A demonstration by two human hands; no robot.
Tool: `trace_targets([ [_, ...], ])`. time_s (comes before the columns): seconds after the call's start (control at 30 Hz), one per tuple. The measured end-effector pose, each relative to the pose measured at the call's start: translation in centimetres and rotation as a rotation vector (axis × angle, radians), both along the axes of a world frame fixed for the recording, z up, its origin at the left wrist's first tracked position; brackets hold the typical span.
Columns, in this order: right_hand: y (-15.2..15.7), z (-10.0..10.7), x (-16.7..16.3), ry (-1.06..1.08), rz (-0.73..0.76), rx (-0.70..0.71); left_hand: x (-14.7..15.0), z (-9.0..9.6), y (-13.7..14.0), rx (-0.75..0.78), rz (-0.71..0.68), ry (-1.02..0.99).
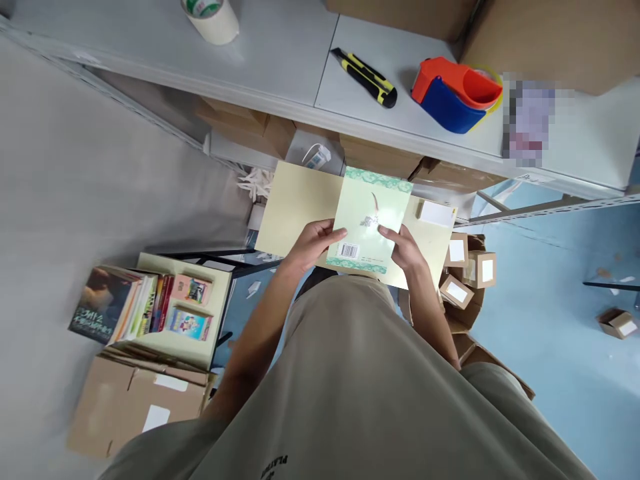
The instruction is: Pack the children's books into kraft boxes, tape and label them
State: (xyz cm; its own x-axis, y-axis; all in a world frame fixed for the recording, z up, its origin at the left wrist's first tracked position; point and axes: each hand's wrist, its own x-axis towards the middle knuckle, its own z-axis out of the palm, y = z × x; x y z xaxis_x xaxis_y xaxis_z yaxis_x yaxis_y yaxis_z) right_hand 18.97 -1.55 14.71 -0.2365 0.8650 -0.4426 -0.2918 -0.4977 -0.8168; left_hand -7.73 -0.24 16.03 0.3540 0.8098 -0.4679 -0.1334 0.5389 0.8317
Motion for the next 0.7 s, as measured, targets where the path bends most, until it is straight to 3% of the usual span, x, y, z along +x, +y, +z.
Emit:
trace_targets([
  [0.17, 0.2, -3.0, 0.3, -0.16, -0.062, 0.01, 2.4, -1.3, -1.3, 0.044, 0.182, 0.121],
  [0.27, 0.3, -4.4, -0.1, -0.289, -0.132, 0.01, 3.9, -1.7, -1.1, 0.2, 0.224, 0.431],
  [0.33, 0.2, -4.7, -1.2, -0.24, -0.093, 0.012, 5.5, -1.6, -1.0, 0.305, 0.182, 0.697],
  [0.43, 0.0, -5.1, -3.3, -0.235, -0.078, 0.068, 7.9, -1.3, -1.4, 0.387, 0.006, 0.972],
  [0.5, -0.1, -5.7, -4.0, -0.32, -0.171, 0.075, 8.5, -1.6, -1.7, 0.412, -0.12, 0.964],
  [0.57, -0.1, -6.6, -3.7, -0.329, -0.263, 0.021, 7.7, -2.5, -1.5, 0.418, -0.169, 0.814],
  [0.7, -0.4, -7.6, -0.4, -0.144, -0.222, -0.076, 3.1, -5.5, 0.8, 0.263, 0.065, 0.588],
])
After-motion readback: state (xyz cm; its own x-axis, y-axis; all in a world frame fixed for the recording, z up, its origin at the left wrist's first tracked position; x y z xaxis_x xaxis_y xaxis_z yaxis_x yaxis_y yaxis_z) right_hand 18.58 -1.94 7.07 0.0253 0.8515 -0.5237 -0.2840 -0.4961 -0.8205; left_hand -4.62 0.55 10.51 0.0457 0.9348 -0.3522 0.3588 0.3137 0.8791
